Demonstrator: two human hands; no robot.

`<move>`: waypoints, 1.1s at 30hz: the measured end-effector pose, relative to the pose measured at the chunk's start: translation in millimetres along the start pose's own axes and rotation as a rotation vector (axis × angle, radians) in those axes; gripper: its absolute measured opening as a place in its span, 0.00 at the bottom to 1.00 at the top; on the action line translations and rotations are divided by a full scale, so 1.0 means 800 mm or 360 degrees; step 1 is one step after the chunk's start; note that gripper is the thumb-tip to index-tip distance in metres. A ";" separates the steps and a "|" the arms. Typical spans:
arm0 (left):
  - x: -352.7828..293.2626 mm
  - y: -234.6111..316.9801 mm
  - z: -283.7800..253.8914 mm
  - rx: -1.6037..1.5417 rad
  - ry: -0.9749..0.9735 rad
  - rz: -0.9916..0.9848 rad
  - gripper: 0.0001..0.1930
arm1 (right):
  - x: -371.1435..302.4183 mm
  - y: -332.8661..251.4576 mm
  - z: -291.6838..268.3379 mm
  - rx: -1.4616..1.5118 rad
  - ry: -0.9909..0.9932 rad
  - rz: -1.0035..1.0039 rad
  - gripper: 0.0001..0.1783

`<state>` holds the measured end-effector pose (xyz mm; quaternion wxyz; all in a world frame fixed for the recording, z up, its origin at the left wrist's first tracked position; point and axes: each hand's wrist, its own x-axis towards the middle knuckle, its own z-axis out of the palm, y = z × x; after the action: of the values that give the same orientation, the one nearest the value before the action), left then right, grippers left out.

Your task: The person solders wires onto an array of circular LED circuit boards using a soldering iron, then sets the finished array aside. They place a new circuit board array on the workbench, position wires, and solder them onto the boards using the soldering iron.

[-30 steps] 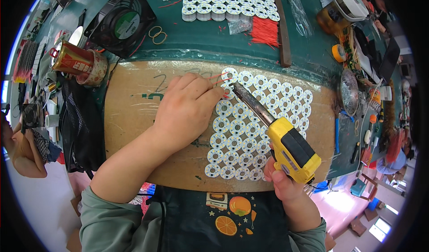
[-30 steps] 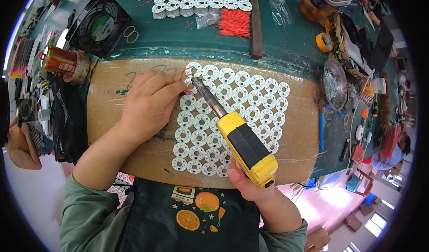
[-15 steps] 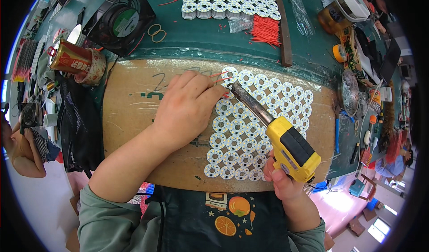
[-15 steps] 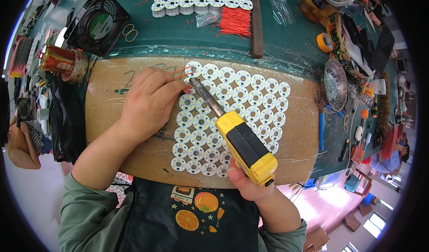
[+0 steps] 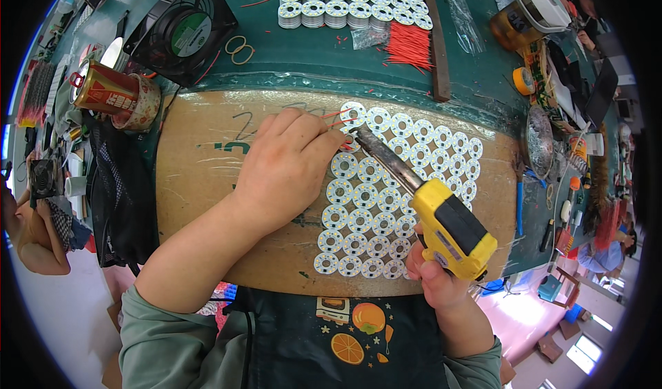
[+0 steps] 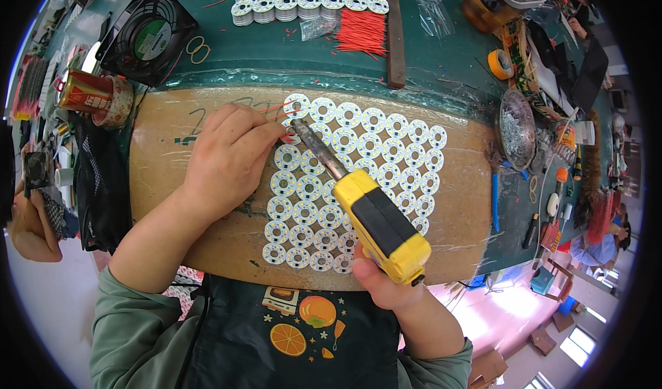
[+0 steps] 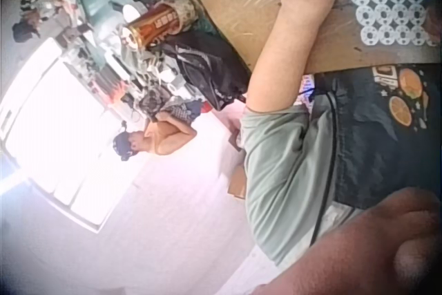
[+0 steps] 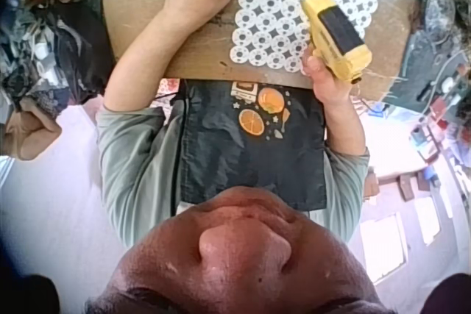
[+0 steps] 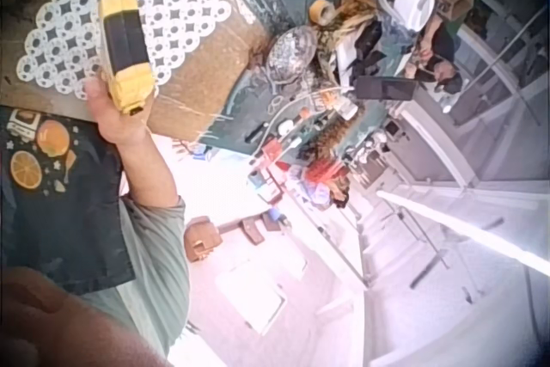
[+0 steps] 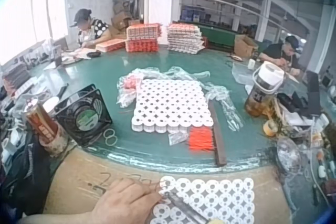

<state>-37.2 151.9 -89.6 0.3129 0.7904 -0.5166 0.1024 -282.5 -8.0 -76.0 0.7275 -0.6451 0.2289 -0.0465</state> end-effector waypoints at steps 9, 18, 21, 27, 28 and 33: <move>0.001 0.003 -0.002 0.0019 0.0064 0.0025 0.12 | -0.010 -0.010 0.000 0.0252 0.0066 0.0045 0.45; 0.002 0.003 -0.001 -0.0049 0.0053 0.0129 0.15 | -0.019 -0.006 -0.009 0.0210 0.0037 0.0155 0.46; 0.003 0.003 -0.001 -0.0044 0.0029 0.0128 0.14 | -0.018 -0.003 -0.005 0.0193 0.0084 0.0147 0.46; 0.004 0.003 0.001 -0.0133 0.0036 0.0039 0.10 | -0.017 -0.001 -0.006 0.0125 0.0046 0.0115 0.43; 0.004 0.002 0.002 -0.0172 0.0058 0.0022 0.09 | -0.016 -0.002 -0.008 0.0126 0.0047 0.0115 0.43; 0.004 0.004 0.001 -0.0125 -0.0007 -0.0006 0.09 | -0.014 -0.005 -0.014 0.0024 -0.0086 -0.0010 0.16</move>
<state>-38.8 148.2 -87.2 0.3428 0.7787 -0.5194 0.0796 -296.2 -14.6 -69.5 0.7380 -0.6415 0.2067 -0.0330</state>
